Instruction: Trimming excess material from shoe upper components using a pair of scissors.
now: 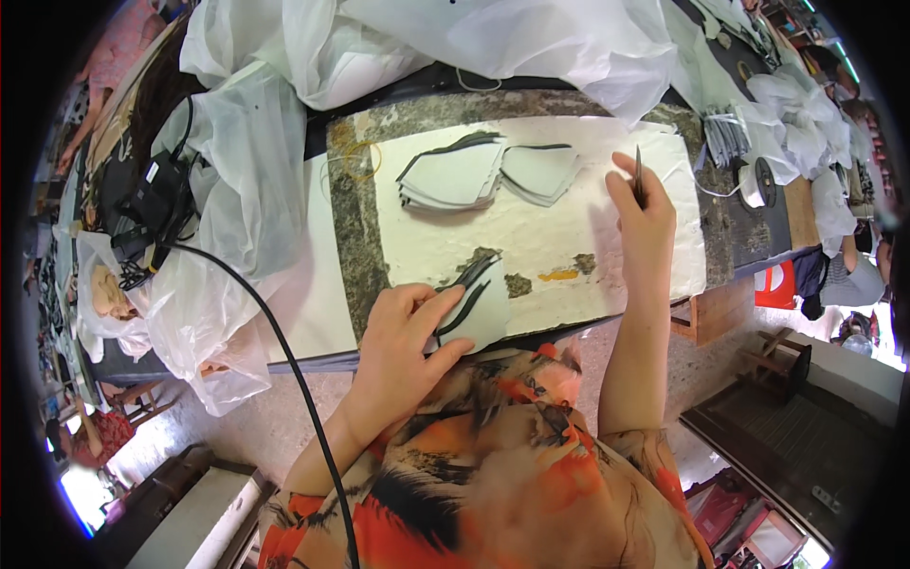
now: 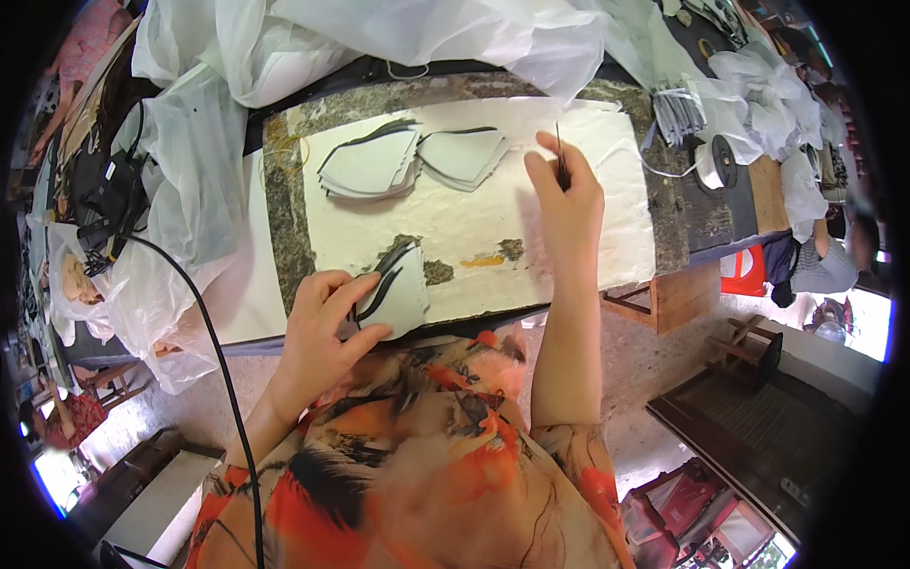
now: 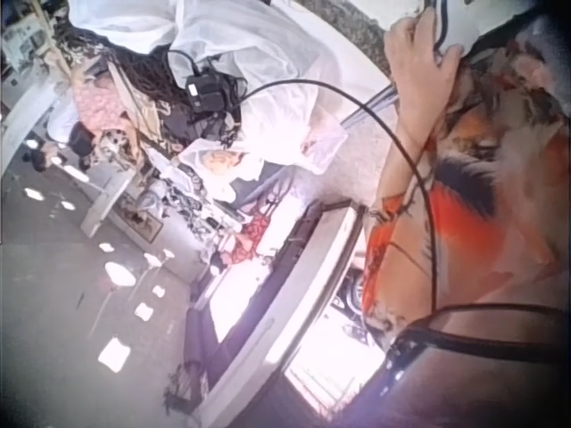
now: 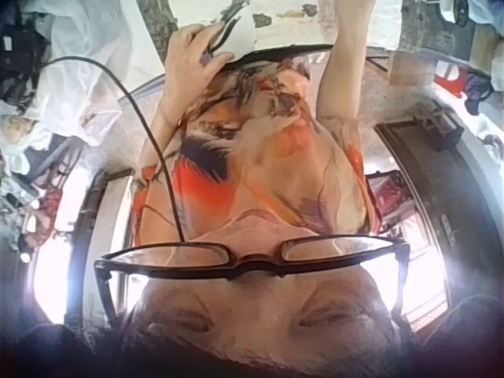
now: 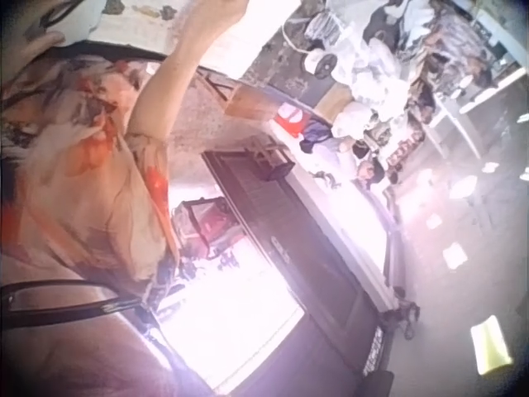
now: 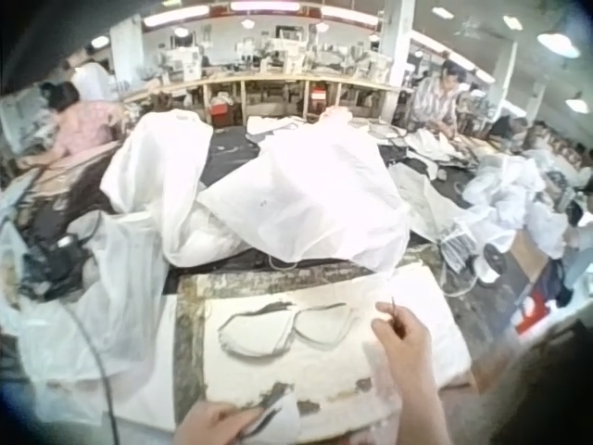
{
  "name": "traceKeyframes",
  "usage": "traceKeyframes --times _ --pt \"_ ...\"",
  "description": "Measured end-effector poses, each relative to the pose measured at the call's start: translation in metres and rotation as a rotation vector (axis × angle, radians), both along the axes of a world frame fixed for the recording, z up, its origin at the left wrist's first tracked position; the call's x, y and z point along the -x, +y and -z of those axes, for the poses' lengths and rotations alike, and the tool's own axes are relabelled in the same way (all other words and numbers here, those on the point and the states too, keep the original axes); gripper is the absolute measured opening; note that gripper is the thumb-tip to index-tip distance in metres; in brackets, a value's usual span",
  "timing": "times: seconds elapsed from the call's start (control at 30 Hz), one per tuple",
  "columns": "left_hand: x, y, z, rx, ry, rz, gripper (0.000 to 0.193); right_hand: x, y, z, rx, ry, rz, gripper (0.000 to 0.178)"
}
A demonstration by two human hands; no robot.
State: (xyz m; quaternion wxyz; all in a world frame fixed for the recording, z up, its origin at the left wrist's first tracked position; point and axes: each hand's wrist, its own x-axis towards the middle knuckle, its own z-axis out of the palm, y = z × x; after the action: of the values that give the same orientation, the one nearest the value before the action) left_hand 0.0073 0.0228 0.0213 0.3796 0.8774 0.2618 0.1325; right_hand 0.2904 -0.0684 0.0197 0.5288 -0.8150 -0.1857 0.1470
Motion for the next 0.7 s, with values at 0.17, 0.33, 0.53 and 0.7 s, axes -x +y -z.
traceKeyframes --times 0.17,0.33,0.53,0.7 --pt "0.003 -0.003 -0.001 -0.008 0.013 0.013 0.049 0.035 -0.025 -0.005 -0.089 0.229 -0.279 0.025" --pt "0.006 -0.004 0.001 0.048 0.011 0.002 0.044 0.084 -0.021 -0.016 0.068 0.196 -0.684 0.033" --pt "0.004 0.003 0.002 0.132 -0.054 -0.011 0.033 0.090 -0.020 -0.007 -0.023 0.234 -0.644 0.017" --pt "0.000 0.008 0.001 0.236 -0.053 -0.054 0.028 0.079 -0.015 0.007 0.086 0.326 -0.528 0.018"
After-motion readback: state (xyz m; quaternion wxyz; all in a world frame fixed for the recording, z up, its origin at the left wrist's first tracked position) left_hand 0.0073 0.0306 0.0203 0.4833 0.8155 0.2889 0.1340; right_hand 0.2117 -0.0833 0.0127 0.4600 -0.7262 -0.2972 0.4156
